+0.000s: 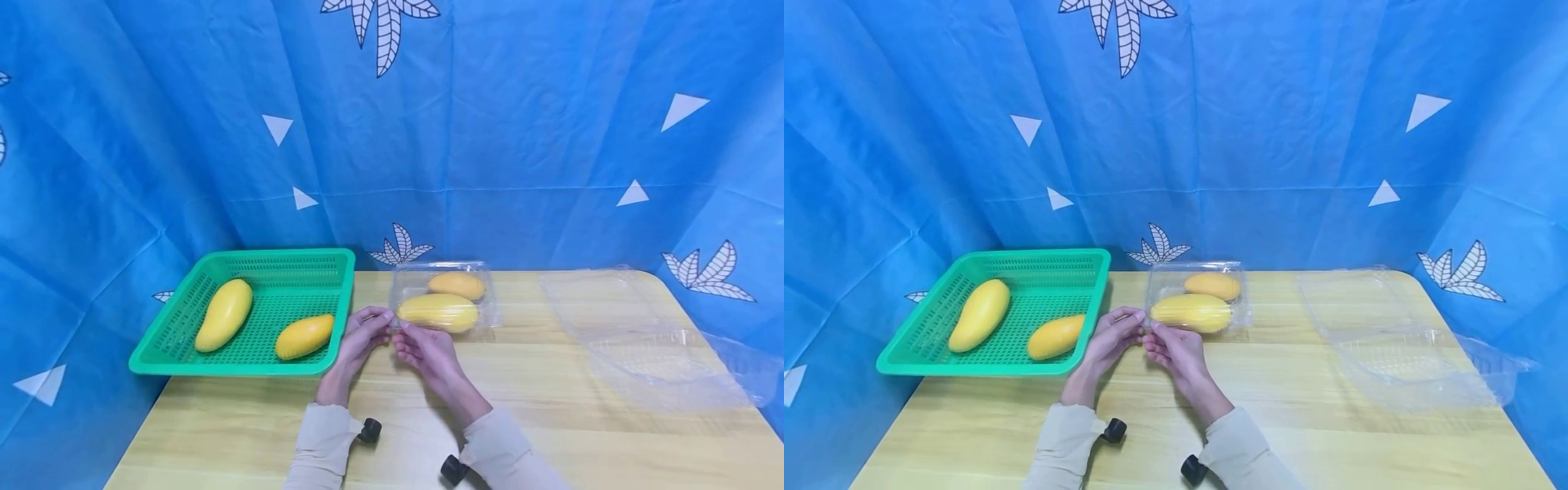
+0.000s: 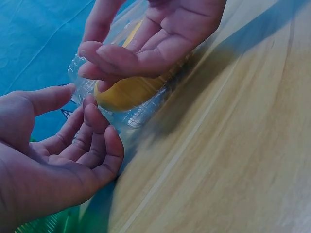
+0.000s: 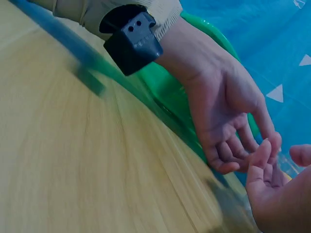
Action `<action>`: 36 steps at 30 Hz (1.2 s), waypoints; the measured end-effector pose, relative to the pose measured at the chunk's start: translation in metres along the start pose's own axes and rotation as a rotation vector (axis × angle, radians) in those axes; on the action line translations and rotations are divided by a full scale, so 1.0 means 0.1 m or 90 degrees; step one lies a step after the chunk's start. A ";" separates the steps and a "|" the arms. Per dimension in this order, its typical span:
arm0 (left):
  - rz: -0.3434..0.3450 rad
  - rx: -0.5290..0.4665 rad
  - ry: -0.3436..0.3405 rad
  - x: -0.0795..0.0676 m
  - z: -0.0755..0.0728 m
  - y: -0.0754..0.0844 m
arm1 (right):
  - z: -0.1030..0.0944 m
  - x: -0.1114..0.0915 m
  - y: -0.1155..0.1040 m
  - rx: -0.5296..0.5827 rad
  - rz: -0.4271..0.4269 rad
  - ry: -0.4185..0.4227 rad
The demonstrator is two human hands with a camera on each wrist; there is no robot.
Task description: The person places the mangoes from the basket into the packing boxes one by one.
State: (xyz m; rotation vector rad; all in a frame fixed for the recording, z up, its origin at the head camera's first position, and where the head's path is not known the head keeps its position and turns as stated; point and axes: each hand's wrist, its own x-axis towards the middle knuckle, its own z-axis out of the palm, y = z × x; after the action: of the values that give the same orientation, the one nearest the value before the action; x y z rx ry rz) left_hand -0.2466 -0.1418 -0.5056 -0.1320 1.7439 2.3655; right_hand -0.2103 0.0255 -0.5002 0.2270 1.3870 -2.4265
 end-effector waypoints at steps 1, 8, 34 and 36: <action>-0.001 -0.001 0.000 0.01 0.01 0.00 | 0.01 0.00 0.00 0.007 0.000 0.005; -0.006 0.025 0.012 0.00 0.08 -0.02 | 0.00 0.01 0.01 0.028 0.001 0.032; 0.045 0.108 0.099 -0.01 0.14 0.00 | 0.05 0.04 0.02 0.013 -0.006 0.067; 0.043 0.111 0.103 -0.01 0.15 0.00 | 0.04 0.05 0.03 0.015 -0.005 0.059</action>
State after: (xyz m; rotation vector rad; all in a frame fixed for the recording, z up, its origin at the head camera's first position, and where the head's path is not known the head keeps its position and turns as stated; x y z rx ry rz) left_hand -0.2448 -0.1281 -0.5009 -0.2479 2.0504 2.2921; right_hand -0.2134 0.0201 -0.5019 0.3446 1.4018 -2.4680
